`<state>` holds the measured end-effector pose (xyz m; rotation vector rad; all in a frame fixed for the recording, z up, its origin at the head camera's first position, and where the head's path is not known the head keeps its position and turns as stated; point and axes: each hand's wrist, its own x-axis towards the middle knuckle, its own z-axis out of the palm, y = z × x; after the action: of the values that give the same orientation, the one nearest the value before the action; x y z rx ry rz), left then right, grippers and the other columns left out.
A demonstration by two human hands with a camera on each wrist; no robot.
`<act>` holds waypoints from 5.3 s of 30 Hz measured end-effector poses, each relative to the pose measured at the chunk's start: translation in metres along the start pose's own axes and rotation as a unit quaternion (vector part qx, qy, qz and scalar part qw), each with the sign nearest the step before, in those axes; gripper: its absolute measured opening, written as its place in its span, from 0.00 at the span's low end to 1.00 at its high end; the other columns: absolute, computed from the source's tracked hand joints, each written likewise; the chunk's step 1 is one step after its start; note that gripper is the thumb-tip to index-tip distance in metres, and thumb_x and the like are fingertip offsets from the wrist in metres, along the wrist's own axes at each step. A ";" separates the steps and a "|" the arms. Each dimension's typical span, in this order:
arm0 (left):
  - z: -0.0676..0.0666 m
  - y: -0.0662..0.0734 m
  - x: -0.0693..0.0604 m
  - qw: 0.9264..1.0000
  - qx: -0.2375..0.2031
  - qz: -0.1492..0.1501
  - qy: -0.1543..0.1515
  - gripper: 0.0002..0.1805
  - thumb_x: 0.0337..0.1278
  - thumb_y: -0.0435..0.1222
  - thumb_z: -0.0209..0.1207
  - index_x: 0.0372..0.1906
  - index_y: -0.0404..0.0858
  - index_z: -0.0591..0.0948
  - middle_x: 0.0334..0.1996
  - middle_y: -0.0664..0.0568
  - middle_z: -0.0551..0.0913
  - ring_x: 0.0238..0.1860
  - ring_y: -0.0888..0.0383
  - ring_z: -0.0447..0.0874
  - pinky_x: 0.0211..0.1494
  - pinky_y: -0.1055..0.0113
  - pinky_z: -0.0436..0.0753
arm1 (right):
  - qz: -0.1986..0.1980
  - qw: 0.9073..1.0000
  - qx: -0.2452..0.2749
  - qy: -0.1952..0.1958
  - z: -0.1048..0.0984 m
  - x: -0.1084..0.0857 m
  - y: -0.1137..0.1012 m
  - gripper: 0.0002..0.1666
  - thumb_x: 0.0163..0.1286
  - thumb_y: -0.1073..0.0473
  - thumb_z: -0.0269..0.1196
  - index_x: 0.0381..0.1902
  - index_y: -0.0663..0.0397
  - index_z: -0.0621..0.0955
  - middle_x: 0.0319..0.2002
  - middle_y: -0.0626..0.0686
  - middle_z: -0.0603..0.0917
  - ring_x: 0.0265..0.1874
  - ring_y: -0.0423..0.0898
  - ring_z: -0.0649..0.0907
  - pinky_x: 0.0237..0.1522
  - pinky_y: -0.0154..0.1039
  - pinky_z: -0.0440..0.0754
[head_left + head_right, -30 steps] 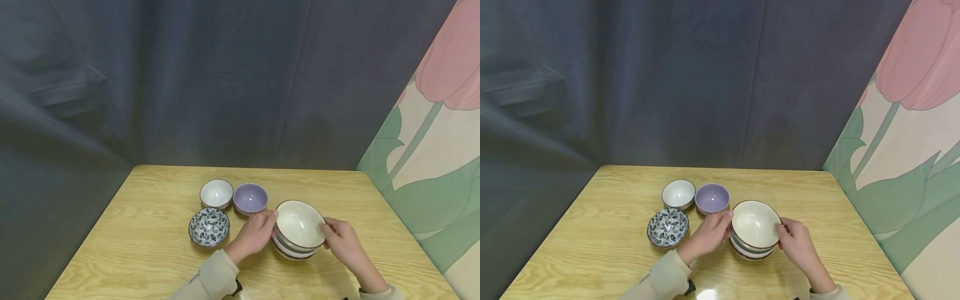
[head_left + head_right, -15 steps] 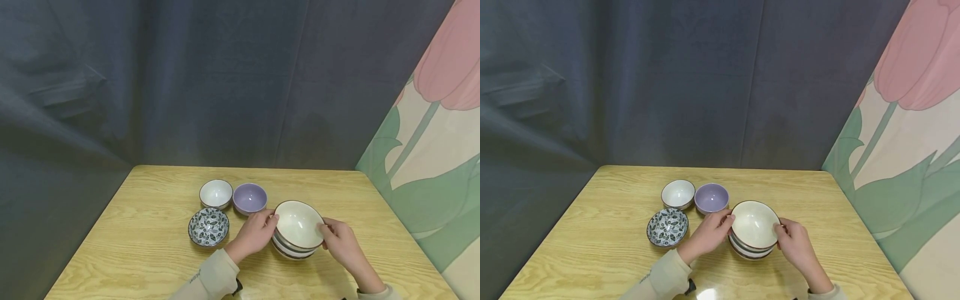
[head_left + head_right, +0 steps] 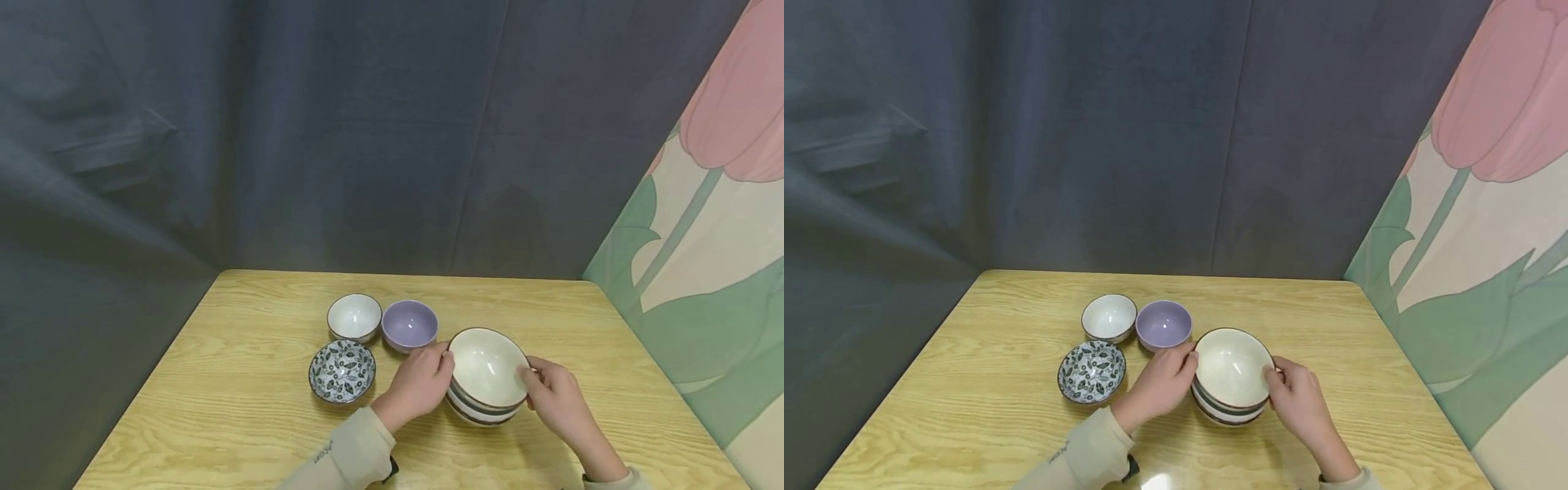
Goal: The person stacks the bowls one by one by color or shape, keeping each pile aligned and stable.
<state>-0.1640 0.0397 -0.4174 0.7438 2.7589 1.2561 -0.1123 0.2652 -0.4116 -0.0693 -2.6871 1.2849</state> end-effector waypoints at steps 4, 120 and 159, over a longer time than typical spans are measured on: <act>0.000 0.001 0.001 1.000 0.010 -0.001 0.000 0.24 0.77 0.40 0.39 0.63 0.32 0.78 0.58 0.45 0.83 0.59 0.52 0.81 0.61 0.56 0.80 | 0.001 1.000 0.006 -0.001 0.001 0.001 0.001 0.18 0.74 0.65 0.53 0.54 0.73 0.80 0.14 0.49 0.76 0.11 0.38 0.70 0.13 0.32 0.65; 0.011 -0.004 0.005 0.994 0.111 -0.001 -0.006 0.22 0.72 0.37 0.43 0.60 0.33 0.78 0.44 0.44 0.87 0.41 0.53 0.87 0.43 0.58 0.84 | -0.018 0.990 -0.139 0.015 0.000 0.002 -0.005 0.20 0.74 0.60 0.54 0.53 0.72 0.82 0.18 0.48 0.78 0.14 0.41 0.70 0.16 0.34 0.68; 0.011 -0.009 0.005 0.995 0.097 -0.007 -0.033 0.24 0.78 0.42 0.38 0.57 0.32 0.80 0.45 0.43 0.87 0.46 0.49 0.87 0.49 0.56 0.84 | -0.014 0.983 -0.183 0.025 0.004 0.001 -0.001 0.21 0.73 0.57 0.57 0.54 0.67 0.83 0.17 0.47 0.73 0.12 0.42 0.68 0.13 0.35 0.64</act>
<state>-0.1704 0.0442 -0.4302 0.7595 2.8553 0.9520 -0.1142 0.2615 -0.4136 -0.1061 -2.8333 0.7572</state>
